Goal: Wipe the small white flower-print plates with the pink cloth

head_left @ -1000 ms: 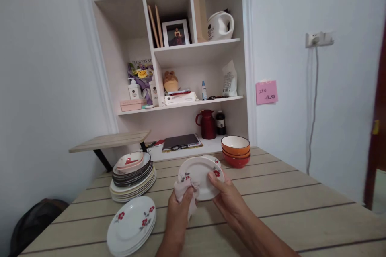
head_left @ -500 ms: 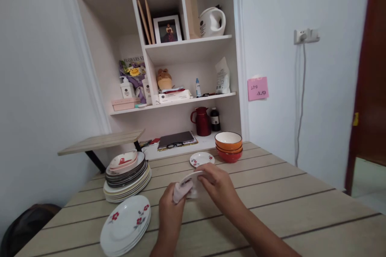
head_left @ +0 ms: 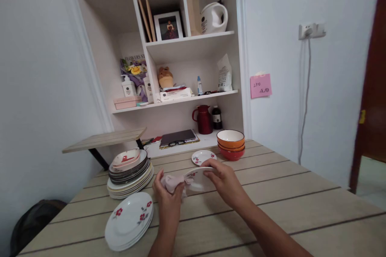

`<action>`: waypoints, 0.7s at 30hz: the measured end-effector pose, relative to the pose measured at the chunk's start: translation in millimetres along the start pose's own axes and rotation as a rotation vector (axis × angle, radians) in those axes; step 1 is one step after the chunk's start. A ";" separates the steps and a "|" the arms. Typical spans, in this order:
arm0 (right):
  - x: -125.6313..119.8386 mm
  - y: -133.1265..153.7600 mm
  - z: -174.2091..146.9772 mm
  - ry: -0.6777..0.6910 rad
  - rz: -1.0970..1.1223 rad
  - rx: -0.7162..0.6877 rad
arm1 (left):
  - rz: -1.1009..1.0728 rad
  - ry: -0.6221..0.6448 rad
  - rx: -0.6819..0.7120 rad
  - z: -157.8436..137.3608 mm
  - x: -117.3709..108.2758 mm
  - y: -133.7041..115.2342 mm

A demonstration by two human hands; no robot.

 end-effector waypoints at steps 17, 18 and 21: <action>6.5 2.5 -3.2 0.140 0.038 -0.030 | -0.367 0.383 -0.425 -13.4 14.1 -24.6; 8.6 2.0 -4.0 0.153 0.106 0.022 | -0.354 0.356 -0.423 -12.5 13.3 -24.2; 19.6 -3.8 -7.5 0.157 0.368 0.241 | -0.358 0.273 -0.467 -11.8 11.4 -24.2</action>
Point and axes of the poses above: each hand's wrist, its own z-axis towards the middle knuckle, its own x-axis out of the palm, y = z × x, the point moved 2 cm from there along z, towards the middle knuckle, and after that the axes turned 14 degrees about -z, right-handed, at the moved point
